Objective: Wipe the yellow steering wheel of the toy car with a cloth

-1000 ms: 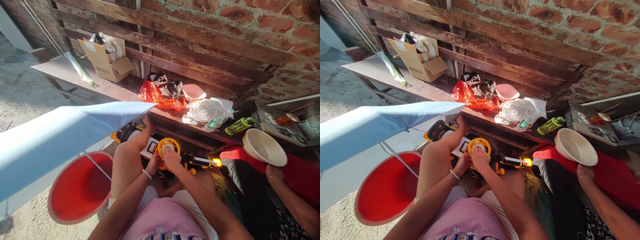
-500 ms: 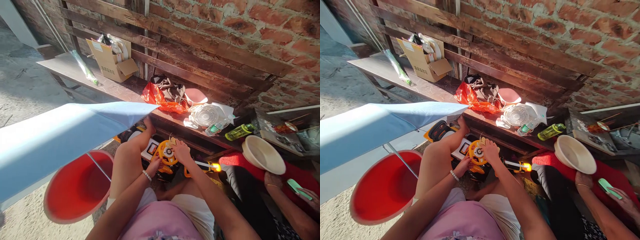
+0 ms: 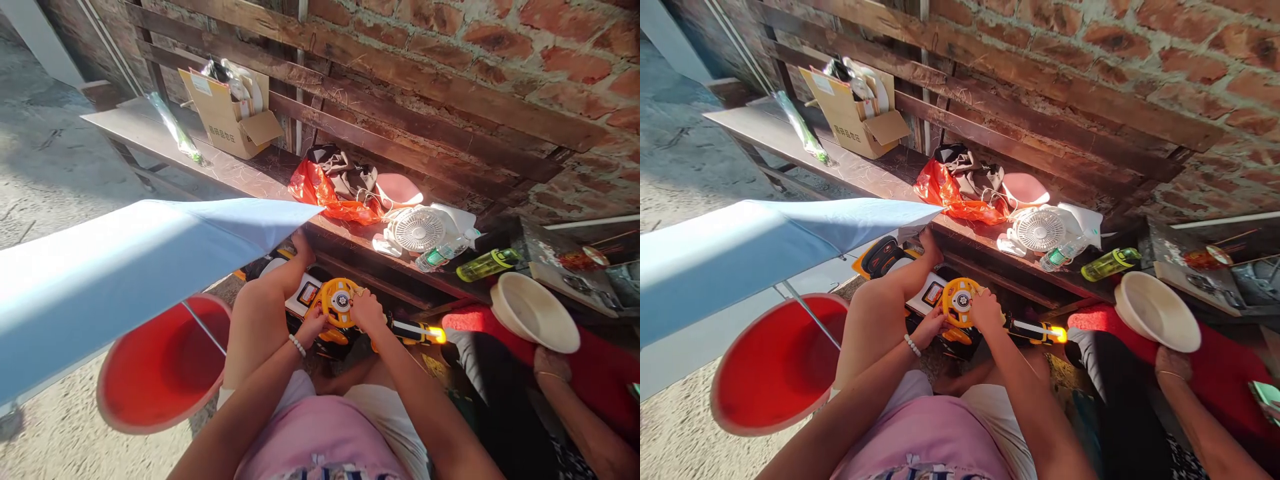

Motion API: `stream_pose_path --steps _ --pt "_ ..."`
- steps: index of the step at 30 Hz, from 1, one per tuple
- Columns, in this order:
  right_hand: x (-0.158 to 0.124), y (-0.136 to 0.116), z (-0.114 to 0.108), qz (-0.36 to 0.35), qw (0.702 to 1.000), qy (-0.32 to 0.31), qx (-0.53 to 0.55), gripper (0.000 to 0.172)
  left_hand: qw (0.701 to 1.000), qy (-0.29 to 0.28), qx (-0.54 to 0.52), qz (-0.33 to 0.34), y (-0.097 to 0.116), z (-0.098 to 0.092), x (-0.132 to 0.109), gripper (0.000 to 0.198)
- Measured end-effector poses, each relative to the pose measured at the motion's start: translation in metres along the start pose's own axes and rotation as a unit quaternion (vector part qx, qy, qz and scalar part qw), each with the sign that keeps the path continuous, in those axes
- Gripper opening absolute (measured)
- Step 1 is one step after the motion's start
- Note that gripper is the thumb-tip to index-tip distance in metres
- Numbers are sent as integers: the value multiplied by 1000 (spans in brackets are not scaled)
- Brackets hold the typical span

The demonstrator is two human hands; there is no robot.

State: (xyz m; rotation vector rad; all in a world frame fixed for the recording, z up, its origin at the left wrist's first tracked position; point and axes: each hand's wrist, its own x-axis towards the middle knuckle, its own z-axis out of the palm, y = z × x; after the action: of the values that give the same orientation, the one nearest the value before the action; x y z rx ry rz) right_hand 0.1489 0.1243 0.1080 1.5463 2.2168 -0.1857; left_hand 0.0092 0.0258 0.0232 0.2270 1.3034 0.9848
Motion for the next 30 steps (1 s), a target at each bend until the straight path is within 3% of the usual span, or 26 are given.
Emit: stream_pose_path --steps 4,9,14,18,21,25,27,30 --pt "-36 -1 18 -3 1000 12 22 35 1000 5 -22 -4 0 -2 1 20" --pt "-76 -24 25 -2 998 18 58 35 999 -22 -22 17 -3 -5 2 30" --pt "-91 -31 32 -123 979 -16 161 38 997 -9 -60 45 -8 -5 6 24" --pt "-60 -13 23 -100 965 71 231 61 996 -8 -89 3 -8 -7 8 23" --pt "-13 -2 3 -53 959 133 246 62 995 -17 -95 -18 -6 -9 9 35" --pt "35 -14 -18 -14 976 93 196 54 993 -16 -114 -30 -4 -12 10 47" --pt "40 -28 -21 -25 984 84 152 52 990 -25 -132 -31 -5 -13 11 54" --pt "25 -47 -18 -77 987 95 104 48 986 -25 -161 -45 -5 -13 12 56"
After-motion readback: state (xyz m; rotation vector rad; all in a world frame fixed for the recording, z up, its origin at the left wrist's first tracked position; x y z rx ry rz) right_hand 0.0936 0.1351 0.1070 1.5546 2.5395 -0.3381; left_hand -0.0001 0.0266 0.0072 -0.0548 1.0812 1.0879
